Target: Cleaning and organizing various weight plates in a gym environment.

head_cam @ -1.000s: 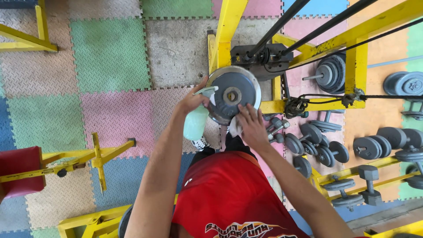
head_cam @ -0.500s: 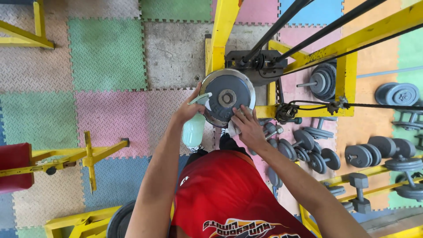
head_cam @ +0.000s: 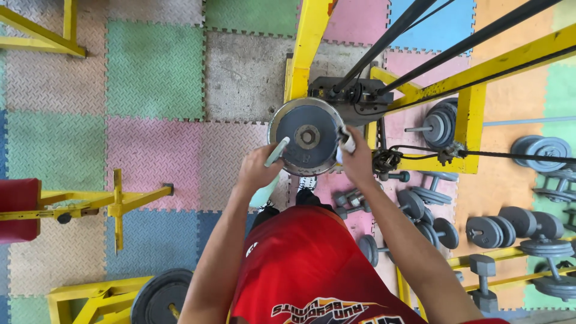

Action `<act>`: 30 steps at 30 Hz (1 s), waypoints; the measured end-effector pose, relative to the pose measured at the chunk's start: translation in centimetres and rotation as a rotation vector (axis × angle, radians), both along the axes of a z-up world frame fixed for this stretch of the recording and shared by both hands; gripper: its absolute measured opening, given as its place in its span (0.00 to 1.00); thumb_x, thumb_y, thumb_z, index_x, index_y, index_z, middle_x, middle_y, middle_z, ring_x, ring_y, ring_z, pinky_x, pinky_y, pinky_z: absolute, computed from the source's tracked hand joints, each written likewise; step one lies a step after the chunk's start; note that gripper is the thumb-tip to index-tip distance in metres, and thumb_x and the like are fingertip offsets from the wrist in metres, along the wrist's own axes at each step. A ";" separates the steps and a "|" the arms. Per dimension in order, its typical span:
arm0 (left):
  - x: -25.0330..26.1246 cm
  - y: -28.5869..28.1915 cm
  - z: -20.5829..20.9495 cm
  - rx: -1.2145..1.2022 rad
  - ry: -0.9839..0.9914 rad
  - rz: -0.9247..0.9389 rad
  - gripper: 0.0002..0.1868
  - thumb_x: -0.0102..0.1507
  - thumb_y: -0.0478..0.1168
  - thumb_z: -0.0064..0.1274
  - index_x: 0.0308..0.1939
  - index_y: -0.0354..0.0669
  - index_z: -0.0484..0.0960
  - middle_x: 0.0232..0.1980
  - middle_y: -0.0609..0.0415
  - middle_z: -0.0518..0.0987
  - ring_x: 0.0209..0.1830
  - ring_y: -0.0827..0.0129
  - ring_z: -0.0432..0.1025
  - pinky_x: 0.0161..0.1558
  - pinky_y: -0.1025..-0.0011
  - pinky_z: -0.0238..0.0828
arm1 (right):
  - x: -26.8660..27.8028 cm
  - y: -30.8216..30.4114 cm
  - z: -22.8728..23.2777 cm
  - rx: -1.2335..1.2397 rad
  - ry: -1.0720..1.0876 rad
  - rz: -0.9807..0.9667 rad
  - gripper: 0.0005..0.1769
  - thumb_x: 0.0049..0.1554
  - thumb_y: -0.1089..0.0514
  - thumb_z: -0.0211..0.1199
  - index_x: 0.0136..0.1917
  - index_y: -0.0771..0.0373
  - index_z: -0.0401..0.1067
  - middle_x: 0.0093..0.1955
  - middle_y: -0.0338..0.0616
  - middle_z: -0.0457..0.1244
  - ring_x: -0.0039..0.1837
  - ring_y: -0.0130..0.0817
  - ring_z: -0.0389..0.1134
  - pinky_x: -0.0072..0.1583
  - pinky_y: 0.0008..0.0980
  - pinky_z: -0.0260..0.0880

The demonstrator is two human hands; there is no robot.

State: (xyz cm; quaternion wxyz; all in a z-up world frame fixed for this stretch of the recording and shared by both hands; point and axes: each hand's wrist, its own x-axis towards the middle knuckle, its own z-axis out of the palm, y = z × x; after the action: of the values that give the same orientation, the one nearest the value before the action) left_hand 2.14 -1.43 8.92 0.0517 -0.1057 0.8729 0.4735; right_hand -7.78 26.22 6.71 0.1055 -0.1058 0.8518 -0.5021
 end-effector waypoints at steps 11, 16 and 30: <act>1.2 3.0 1.7 0.015 -0.048 0.107 0.21 0.56 0.45 0.57 0.52 0.46 0.85 0.47 0.42 0.84 0.50 0.46 0.78 0.52 0.55 0.73 | -6.3 -2.7 -3.2 0.186 0.214 -0.125 0.25 0.57 0.59 0.67 0.66 0.60 0.66 0.61 0.54 0.63 0.62 0.51 0.62 0.61 0.47 0.62; 3.0 3.0 1.7 0.056 0.178 0.178 0.25 0.55 0.40 0.55 0.55 0.37 0.80 0.51 0.39 0.82 0.52 0.44 0.77 0.54 0.56 0.73 | -5.7 -7.7 -4.4 0.404 0.289 -0.093 0.23 0.54 0.54 0.69 0.62 0.59 0.72 0.65 0.55 0.61 0.69 0.54 0.59 0.67 0.54 0.58; 3.6 1.4 1.7 0.111 0.265 0.156 0.28 0.54 0.38 0.52 0.60 0.38 0.79 0.62 0.41 0.79 0.61 0.44 0.75 0.62 0.58 0.71 | 1.8 -3.7 1.8 0.563 0.451 0.977 0.46 0.48 0.57 0.63 0.79 0.61 0.58 0.83 0.46 0.49 0.84 0.38 0.46 0.81 0.47 0.40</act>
State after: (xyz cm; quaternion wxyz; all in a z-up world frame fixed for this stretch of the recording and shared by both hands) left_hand 5.72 0.00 10.61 -0.0949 -0.1071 0.8336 0.5335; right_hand -6.00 22.54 8.51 0.1644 -0.5565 0.8061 -0.1161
